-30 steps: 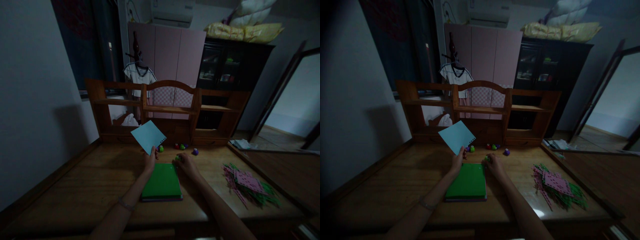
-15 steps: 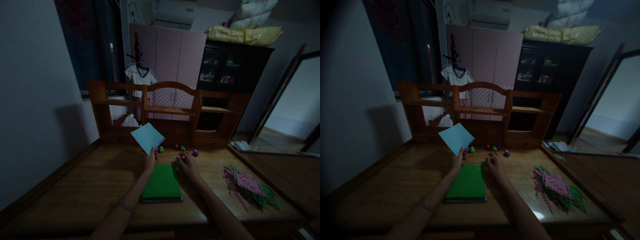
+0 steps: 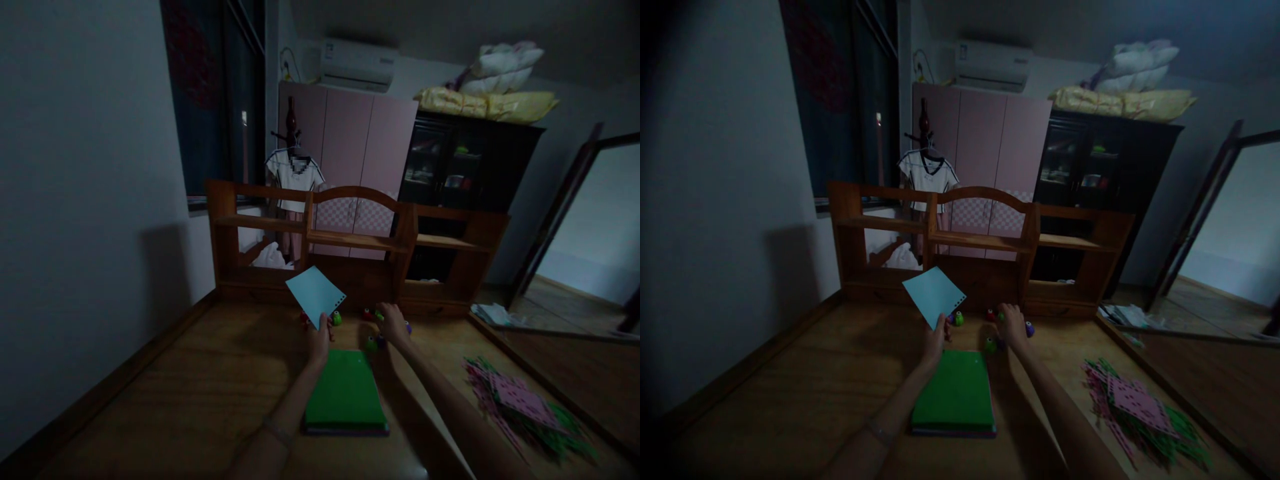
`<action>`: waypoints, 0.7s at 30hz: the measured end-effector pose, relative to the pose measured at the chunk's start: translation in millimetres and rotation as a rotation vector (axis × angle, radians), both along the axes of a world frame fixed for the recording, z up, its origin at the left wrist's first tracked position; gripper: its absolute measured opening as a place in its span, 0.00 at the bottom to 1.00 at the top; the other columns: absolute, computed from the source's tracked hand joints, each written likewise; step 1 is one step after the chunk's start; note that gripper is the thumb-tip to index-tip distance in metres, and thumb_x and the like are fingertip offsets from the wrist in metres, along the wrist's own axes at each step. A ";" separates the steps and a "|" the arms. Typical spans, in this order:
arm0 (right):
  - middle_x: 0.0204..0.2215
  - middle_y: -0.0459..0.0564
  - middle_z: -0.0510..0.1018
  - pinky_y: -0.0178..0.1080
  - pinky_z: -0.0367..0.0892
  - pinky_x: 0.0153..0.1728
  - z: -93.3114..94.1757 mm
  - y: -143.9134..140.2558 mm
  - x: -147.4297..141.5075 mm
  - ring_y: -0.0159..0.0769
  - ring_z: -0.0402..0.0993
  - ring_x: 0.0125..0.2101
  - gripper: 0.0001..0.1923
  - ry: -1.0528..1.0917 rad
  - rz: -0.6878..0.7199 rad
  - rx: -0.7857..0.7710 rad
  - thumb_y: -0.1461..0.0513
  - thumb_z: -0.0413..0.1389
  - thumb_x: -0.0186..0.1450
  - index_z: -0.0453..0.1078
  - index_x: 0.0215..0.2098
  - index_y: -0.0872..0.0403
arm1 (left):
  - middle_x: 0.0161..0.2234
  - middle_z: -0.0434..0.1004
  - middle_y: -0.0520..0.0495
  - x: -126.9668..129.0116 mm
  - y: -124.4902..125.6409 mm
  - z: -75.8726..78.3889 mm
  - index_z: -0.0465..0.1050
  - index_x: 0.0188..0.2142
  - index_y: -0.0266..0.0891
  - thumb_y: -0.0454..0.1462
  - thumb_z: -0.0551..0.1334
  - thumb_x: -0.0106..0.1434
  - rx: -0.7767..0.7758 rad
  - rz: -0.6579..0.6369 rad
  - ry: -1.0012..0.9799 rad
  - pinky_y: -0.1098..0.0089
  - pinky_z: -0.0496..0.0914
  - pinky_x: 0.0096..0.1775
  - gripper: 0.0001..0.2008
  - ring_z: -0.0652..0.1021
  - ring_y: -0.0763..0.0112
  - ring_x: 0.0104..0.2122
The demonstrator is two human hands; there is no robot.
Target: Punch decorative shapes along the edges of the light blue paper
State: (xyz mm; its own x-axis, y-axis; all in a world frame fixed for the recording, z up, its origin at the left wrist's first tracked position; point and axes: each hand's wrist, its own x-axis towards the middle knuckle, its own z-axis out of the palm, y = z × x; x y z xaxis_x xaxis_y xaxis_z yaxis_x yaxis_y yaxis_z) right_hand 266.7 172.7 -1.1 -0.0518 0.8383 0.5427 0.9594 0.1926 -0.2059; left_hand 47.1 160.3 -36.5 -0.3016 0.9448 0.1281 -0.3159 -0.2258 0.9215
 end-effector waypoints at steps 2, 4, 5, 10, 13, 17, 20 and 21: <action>0.40 0.52 0.72 0.39 0.54 0.40 5.1 15.6 -6.1 0.44 0.61 0.45 0.10 -0.120 -0.043 -0.072 0.62 0.53 0.60 0.68 0.41 0.53 | 0.17 0.64 0.54 0.4 0.5 -0.2 0.67 0.27 0.35 0.55 0.57 0.53 0.002 0.004 -0.006 0.76 0.62 0.16 0.23 0.65 0.77 0.14; 0.41 0.55 0.71 0.42 0.52 0.42 2.6 25.0 -14.9 0.46 0.60 0.46 0.09 -0.214 -0.082 -0.116 0.63 0.51 0.61 0.68 0.39 0.54 | 0.17 0.64 0.53 0.4 0.2 0.4 0.67 0.27 0.35 0.55 0.56 0.54 -0.006 0.013 0.006 0.76 0.61 0.16 0.23 0.66 0.77 0.14; 0.41 0.56 0.71 0.43 0.51 0.43 -0.7 27.9 -19.4 0.47 0.60 0.46 0.08 -0.250 -0.088 -0.124 0.65 0.51 0.61 0.68 0.38 0.55 | 0.18 0.65 0.53 0.2 -0.3 1.1 0.67 0.27 0.35 0.55 0.56 0.54 -0.004 0.015 0.016 0.77 0.61 0.16 0.23 0.66 0.77 0.15; 0.37 0.59 0.73 0.45 0.52 0.42 -12.5 33.8 -29.9 0.48 0.62 0.43 0.08 -0.246 -0.101 -0.052 0.67 0.50 0.59 0.67 0.37 0.57 | 0.18 0.64 0.52 0.3 -4.9 6.1 0.67 0.27 0.35 0.55 0.55 0.56 0.017 0.028 0.031 0.77 0.61 0.16 0.23 0.66 0.77 0.15; 0.32 0.57 0.74 0.43 0.56 0.39 -4.0 29.1 -29.7 0.46 0.66 0.39 0.05 -0.045 -0.028 0.031 0.64 0.51 0.61 0.67 0.35 0.56 | 0.18 0.65 0.52 0.1 -5.8 6.6 0.67 0.28 0.35 0.54 0.54 0.57 0.020 0.032 0.043 0.76 0.62 0.17 0.22 0.66 0.76 0.16; 0.33 0.52 0.74 0.39 0.62 0.33 15.6 1.2 -38.0 0.41 0.70 0.34 0.15 0.582 0.161 0.148 0.52 0.49 0.63 0.66 0.40 0.54 | 0.19 0.67 0.51 -1.7 -3.9 5.9 0.68 0.28 0.36 0.54 0.54 0.57 -0.002 0.060 0.078 0.75 0.62 0.18 0.22 0.67 0.75 0.16; 0.33 0.52 0.75 0.39 0.64 0.31 21.5 -30.9 -50.8 0.40 0.71 0.32 0.21 0.895 0.236 0.221 0.48 0.52 0.61 0.65 0.44 0.55 | 0.19 0.68 0.50 -1.6 -4.9 8.2 0.69 0.27 0.35 0.53 0.57 0.55 -0.012 0.047 0.085 0.75 0.62 0.19 0.21 0.68 0.75 0.17; 0.33 0.52 0.75 0.39 0.65 0.32 21.0 -40.2 -55.2 0.40 0.72 0.31 0.22 0.928 0.259 0.228 0.48 0.53 0.60 0.65 0.45 0.54 | 0.19 0.68 0.50 -0.9 -6.0 9.6 0.69 0.27 0.35 0.53 0.58 0.54 -0.009 0.029 0.078 0.75 0.62 0.19 0.21 0.68 0.74 0.17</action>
State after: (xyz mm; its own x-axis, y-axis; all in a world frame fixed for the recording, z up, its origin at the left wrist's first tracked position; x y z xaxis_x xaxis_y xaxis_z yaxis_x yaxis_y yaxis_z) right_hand 211.5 132.4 19.9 0.3083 0.7317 0.6079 0.3592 0.5022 -0.7866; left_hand 46.1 154.3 -26.9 -0.3187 0.9369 0.1440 -0.2367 -0.2257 0.9450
